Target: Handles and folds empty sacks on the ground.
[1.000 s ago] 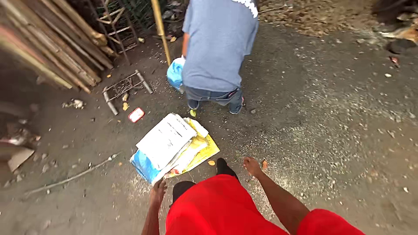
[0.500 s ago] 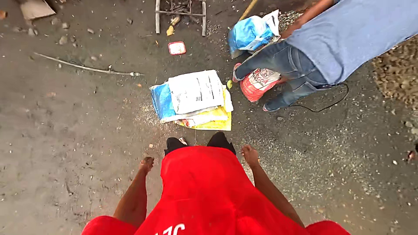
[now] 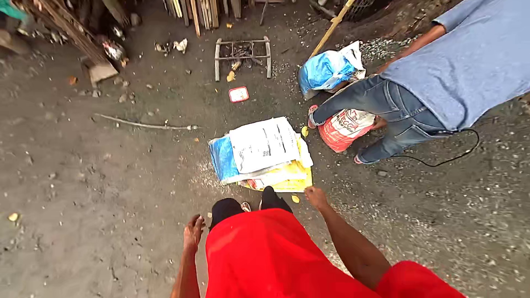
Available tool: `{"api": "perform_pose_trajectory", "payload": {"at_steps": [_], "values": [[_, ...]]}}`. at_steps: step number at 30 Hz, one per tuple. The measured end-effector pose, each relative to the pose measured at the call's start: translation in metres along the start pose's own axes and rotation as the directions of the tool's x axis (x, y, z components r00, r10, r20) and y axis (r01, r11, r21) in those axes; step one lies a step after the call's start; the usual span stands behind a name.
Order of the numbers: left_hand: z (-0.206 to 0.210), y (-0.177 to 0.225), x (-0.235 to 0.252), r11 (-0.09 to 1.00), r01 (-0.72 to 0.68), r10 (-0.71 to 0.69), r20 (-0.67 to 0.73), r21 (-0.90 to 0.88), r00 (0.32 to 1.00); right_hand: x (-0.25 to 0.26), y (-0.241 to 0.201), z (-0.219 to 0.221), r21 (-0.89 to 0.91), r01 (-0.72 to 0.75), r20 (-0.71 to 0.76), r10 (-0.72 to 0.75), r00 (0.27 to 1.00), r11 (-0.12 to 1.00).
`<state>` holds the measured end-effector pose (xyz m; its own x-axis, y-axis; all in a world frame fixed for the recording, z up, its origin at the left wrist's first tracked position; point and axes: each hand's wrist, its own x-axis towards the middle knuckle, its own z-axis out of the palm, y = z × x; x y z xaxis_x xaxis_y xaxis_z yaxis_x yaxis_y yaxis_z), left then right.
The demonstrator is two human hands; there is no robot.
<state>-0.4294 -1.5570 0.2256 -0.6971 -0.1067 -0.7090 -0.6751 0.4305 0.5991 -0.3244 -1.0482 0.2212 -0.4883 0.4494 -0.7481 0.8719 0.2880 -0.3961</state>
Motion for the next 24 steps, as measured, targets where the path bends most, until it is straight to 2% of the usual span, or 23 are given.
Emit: {"api": "perform_pose_trajectory", "payload": {"at_steps": [4, 7, 10, 12, 16, 21, 24], "values": [[-0.021, -0.005, 0.002, 0.976, 0.094, -0.103, 0.039, 0.198, 0.994, 0.006, -0.050, -0.001, 0.172, 0.130, -0.106, -0.113, 0.988, 0.977], [-0.036, 0.014, 0.011, 0.926, 0.151, -0.192, 0.089, 0.346, 0.977, 0.004, -0.053, 0.009, 0.260, 0.125, -0.197, -0.074, 0.978, 0.958], [-0.055, 0.029, 0.064, 0.894, 0.039, -0.124, 0.163, 0.447, 0.979, -0.009, -0.032, 0.037, 0.283, -0.013, -0.226, 0.080, 0.971, 0.959], [-0.065, 0.035, 0.115, 0.906, -0.045, -0.058, 0.229, 0.422, 0.972, -0.034, -0.009, 0.066, 0.267, -0.160, -0.175, 0.211, 0.962, 0.950], [-0.067, 0.099, 0.191, 0.935, -0.094, -0.012, 0.295, 0.343, 0.955, -0.087, 0.014, 0.131, 0.229, -0.367, -0.084, 0.394, 0.915, 0.902], [-0.052, 0.172, 0.233, 0.910, -0.188, 0.033, 0.389, 0.369, 0.921, -0.137, -0.002, 0.189, 0.345, -0.450, -0.084, 0.505, 0.859, 0.823], [-0.039, 0.195, 0.242, 0.896, -0.217, 0.028, 0.438, 0.387, 0.899, -0.148, -0.027, 0.198, 0.406, -0.461, -0.101, 0.540, 0.836, 0.789]]}}
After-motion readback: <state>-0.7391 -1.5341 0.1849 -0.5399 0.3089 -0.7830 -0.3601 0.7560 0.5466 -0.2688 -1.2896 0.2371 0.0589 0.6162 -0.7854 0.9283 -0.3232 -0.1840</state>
